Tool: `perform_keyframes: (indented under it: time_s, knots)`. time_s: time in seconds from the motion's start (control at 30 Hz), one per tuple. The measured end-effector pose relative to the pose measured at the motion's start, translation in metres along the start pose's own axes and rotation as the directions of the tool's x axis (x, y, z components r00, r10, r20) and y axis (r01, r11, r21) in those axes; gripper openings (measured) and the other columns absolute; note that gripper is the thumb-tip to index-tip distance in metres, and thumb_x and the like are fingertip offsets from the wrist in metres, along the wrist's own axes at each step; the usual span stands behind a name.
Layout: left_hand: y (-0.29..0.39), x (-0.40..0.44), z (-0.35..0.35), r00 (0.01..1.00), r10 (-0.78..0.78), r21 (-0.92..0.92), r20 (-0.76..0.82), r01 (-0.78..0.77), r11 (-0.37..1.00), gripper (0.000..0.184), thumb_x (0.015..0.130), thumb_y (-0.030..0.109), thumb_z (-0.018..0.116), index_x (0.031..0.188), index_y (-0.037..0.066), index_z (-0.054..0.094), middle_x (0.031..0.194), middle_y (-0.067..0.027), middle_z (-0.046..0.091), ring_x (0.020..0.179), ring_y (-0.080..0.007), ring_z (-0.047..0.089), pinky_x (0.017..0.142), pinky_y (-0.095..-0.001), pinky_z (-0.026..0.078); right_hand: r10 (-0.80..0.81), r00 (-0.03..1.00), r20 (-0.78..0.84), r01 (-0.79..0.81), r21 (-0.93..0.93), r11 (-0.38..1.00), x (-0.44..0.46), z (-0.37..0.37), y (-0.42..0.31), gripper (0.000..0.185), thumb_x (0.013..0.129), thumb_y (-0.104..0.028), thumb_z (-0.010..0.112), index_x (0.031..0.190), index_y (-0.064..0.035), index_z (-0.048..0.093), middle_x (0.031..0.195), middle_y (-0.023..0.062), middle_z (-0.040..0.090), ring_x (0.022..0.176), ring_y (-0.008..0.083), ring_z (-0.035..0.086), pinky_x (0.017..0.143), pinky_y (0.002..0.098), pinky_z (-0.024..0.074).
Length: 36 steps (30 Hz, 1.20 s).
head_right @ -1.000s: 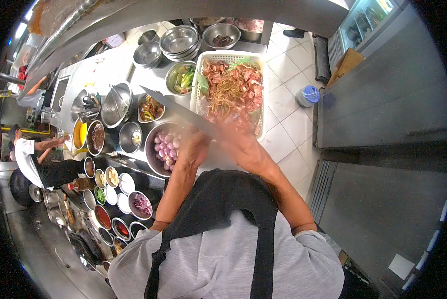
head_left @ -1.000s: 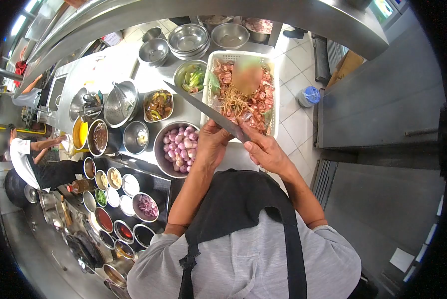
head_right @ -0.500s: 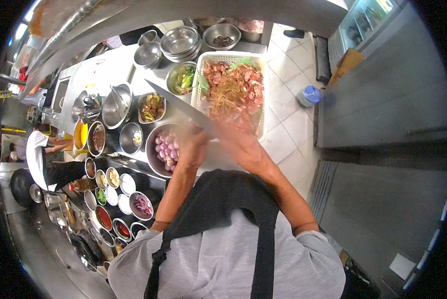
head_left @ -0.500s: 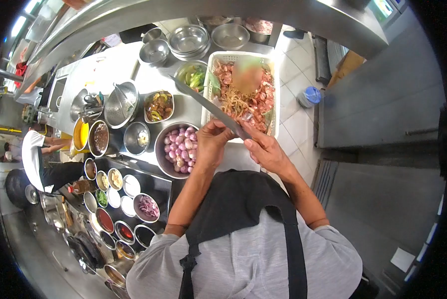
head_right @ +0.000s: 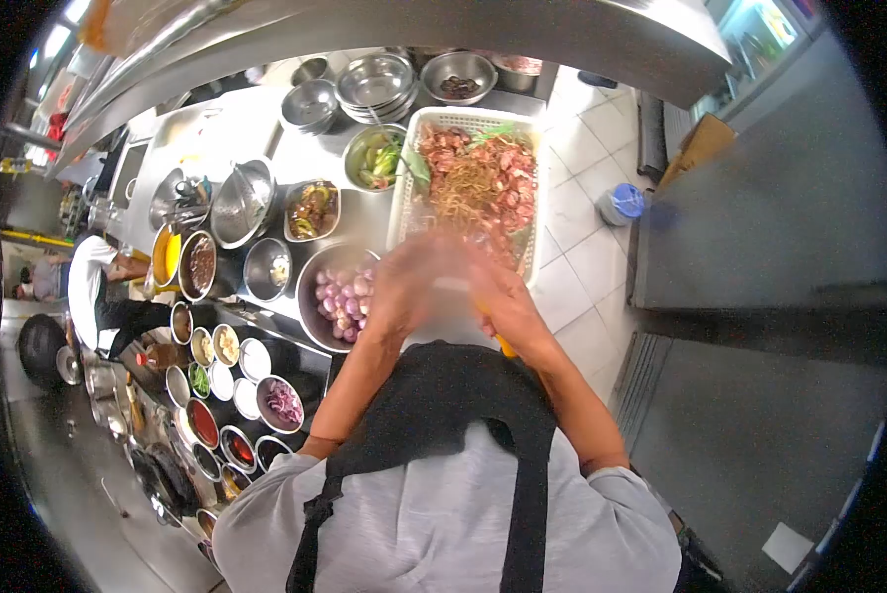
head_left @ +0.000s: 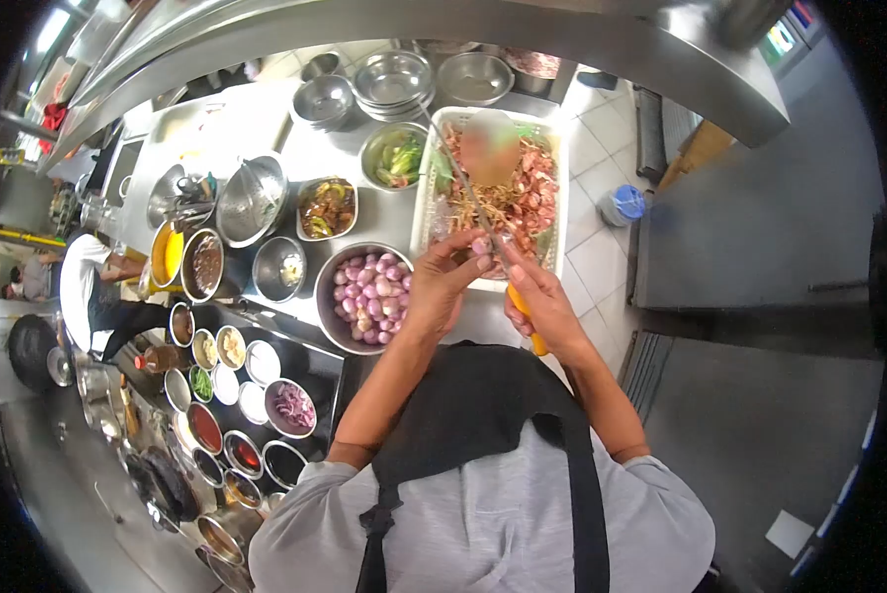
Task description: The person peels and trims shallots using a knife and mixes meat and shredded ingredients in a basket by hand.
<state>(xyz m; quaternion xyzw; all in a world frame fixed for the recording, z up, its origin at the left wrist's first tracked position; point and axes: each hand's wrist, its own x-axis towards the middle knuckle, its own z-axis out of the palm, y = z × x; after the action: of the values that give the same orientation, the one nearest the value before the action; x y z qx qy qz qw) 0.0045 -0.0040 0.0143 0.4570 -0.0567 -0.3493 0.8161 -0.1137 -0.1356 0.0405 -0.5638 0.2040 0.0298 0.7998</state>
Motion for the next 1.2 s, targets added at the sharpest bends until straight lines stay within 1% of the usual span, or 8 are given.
perform_keyframes:
  time_s: [0.03, 0.2, 0.47, 0.67, 0.87, 0.97, 1.1, 1.2]
  knots:
    - [0.001, -0.001, 0.004, 0.996, 0.077, 0.129, -0.042, -0.071, 0.989, 0.031, 0.089, -0.006, 0.07, 0.119, -0.001, 0.068, 0.11, -0.0097, 0.07, 0.101, -0.0191, 0.068, 0.09, -0.0345, 0.058, -0.004, 1.0, 0.01, 0.004, -0.01, 1.0, 0.001, 0.0, 0.0, 0.062, 0.107, -0.043, 0.046, 0.157, -0.0077, 0.033, 0.062, -0.001, 0.045, 0.05, 0.0042, 0.039, 0.044, 0.0204, 0.0352]
    - [0.0, -0.001, 0.002, 0.998, 0.048, 0.09, -0.046, -0.044, 0.995, 0.036, 0.089, -0.005, 0.071, 0.124, -0.002, 0.066, 0.108, -0.0083, 0.071, 0.098, -0.0175, 0.067, 0.089, -0.0335, 0.057, -0.026, 0.997, 0.069, 0.022, 0.048, 0.999, -0.003, 0.0, -0.003, 0.063, 0.107, -0.044, 0.046, 0.157, -0.0079, 0.032, 0.063, -0.0012, 0.044, 0.05, 0.0042, 0.039, 0.043, 0.0201, 0.0346]
    - [-0.003, 0.001, -0.01, 0.992, 0.035, -0.145, 0.118, -0.018, 0.989, 0.036, 0.097, 0.009, 0.064, 0.131, -0.003, 0.062, 0.108, -0.0093, 0.069, 0.094, -0.0197, 0.068, 0.086, -0.0359, 0.056, -0.047, 0.998, -0.029, 0.049, 0.059, 0.997, -0.003, 0.0, -0.007, 0.068, 0.105, -0.048, 0.047, 0.157, -0.0078, 0.031, 0.063, -0.0007, 0.044, 0.049, 0.0048, 0.037, 0.043, 0.0201, 0.033]
    - [0.0, -0.002, -0.005, 0.992, 0.028, -0.182, 0.123, -0.005, 0.983, 0.03, 0.098, 0.012, 0.063, 0.126, -0.001, 0.06, 0.111, -0.0123, 0.069, 0.099, -0.0226, 0.068, 0.089, -0.038, 0.055, -0.063, 0.997, -0.036, 0.063, -0.001, 0.998, 0.003, -0.009, 0.009, 0.066, 0.106, -0.046, 0.046, 0.159, -0.0111, 0.028, 0.063, -0.0011, 0.044, 0.048, 0.0048, 0.037, 0.043, 0.0202, 0.0333]
    - [-0.004, 0.001, -0.011, 0.993, 0.003, -0.24, 0.121, 0.026, 0.97, 0.027, 0.095, 0.007, 0.067, 0.121, 0.002, 0.061, 0.112, -0.0094, 0.068, 0.103, -0.0212, 0.066, 0.091, -0.0388, 0.055, -0.208, 0.978, -0.033, 0.204, -0.085, 0.975, 0.003, -0.005, 0.002, 0.062, 0.107, -0.041, 0.044, 0.16, -0.0141, 0.027, 0.062, -0.0019, 0.044, 0.046, 0.0043, 0.037, 0.044, 0.0189, 0.0344]
    - [-0.007, 0.0, -0.014, 0.99, 0.036, -0.277, 0.138, 0.004, 0.961, 0.028, 0.092, 0.002, 0.069, 0.12, 0.003, 0.062, 0.112, -0.0081, 0.068, 0.105, -0.0206, 0.065, 0.092, -0.0385, 0.055, -0.21, 0.977, 0.038, 0.213, -0.11, 0.971, 0.007, -0.014, 0.016, 0.06, 0.108, -0.038, 0.045, 0.16, -0.0142, 0.028, 0.062, -0.0018, 0.044, 0.047, 0.0037, 0.038, 0.045, 0.0187, 0.0348]
    - [-0.005, -0.001, -0.009, 0.993, 0.036, -0.242, 0.11, -0.009, 0.97, 0.027, 0.091, 0.0, 0.069, 0.118, 0.003, 0.063, 0.111, -0.0084, 0.069, 0.102, -0.0201, 0.066, 0.092, -0.0373, 0.054, -0.218, 0.976, 0.019, 0.219, -0.13, 0.967, 0.005, -0.011, 0.013, 0.06, 0.107, -0.037, 0.048, 0.159, -0.014, 0.029, 0.063, -0.0024, 0.045, 0.049, 0.0039, 0.041, 0.045, 0.0188, 0.0357]
    - [-0.004, -0.001, -0.01, 0.993, 0.033, -0.215, 0.114, -0.008, 0.977, 0.027, 0.091, 0.0, 0.07, 0.117, 0.004, 0.064, 0.109, -0.0075, 0.07, 0.1, -0.019, 0.067, 0.092, -0.0364, 0.053, -0.202, 0.974, 0.103, 0.219, -0.197, 0.956, 0.0, -0.009, 0.004, 0.061, 0.106, -0.034, 0.05, 0.159, -0.0132, 0.03, 0.066, -0.0032, 0.046, 0.052, 0.0043, 0.043, 0.046, 0.0189, 0.0368]
